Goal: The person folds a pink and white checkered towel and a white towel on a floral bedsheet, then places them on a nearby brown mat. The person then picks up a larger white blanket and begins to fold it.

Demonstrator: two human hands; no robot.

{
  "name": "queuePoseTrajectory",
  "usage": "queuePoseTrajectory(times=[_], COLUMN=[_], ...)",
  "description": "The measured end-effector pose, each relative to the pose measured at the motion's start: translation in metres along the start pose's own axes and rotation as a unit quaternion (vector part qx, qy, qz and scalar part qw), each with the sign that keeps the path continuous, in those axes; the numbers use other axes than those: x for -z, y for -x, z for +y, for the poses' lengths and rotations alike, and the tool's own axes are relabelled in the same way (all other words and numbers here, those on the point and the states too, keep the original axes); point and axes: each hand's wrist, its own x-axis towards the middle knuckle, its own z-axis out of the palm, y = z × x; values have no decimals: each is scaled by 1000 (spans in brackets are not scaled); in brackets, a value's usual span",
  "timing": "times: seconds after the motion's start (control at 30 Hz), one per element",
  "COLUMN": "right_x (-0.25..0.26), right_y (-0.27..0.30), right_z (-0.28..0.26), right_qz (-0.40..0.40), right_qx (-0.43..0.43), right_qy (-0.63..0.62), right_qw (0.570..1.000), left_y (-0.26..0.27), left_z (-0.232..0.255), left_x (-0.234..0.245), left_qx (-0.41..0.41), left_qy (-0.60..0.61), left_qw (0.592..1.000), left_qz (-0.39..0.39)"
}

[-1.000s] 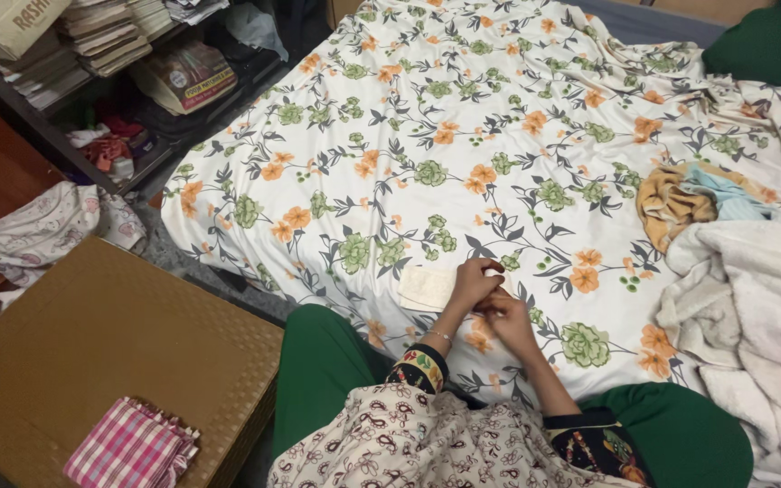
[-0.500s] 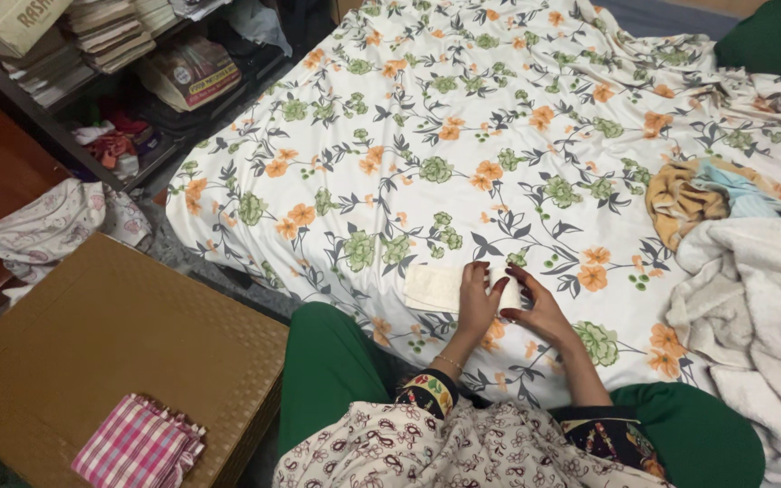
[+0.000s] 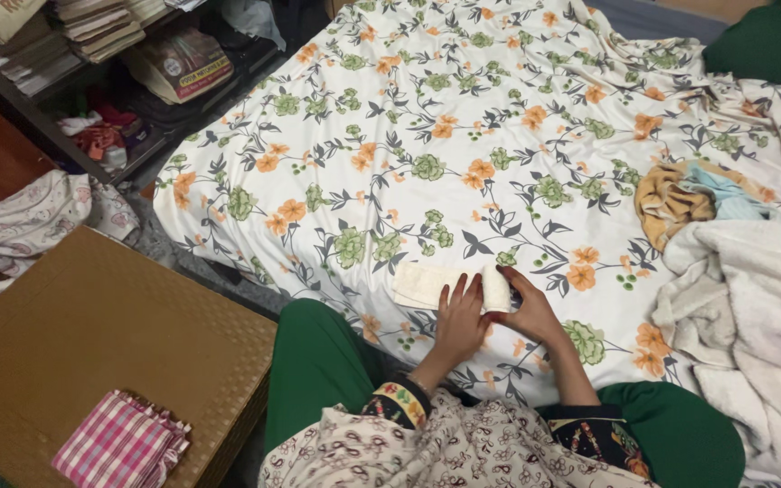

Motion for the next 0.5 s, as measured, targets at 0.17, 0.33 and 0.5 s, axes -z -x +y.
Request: queuePoseTrajectory(times=[0.17,0.33,0.5], right_x=[-5,-14,-34], right_y=[-2,-4,-5], right_z=[-3,-2,-5], right_qz=[20,14,-12], right_qx=[12,57,95], right_qy=[19,49,136], right_qw=[1000,997,986], left_y=[11,11,9], left_z=[-14,-26,-31], left_x=[18,27,30], left_qx=[-48,-128,-111], left_qy=[-8,20,131], left_qw=[992,985,985], left_qz=[-117,-111,-28])
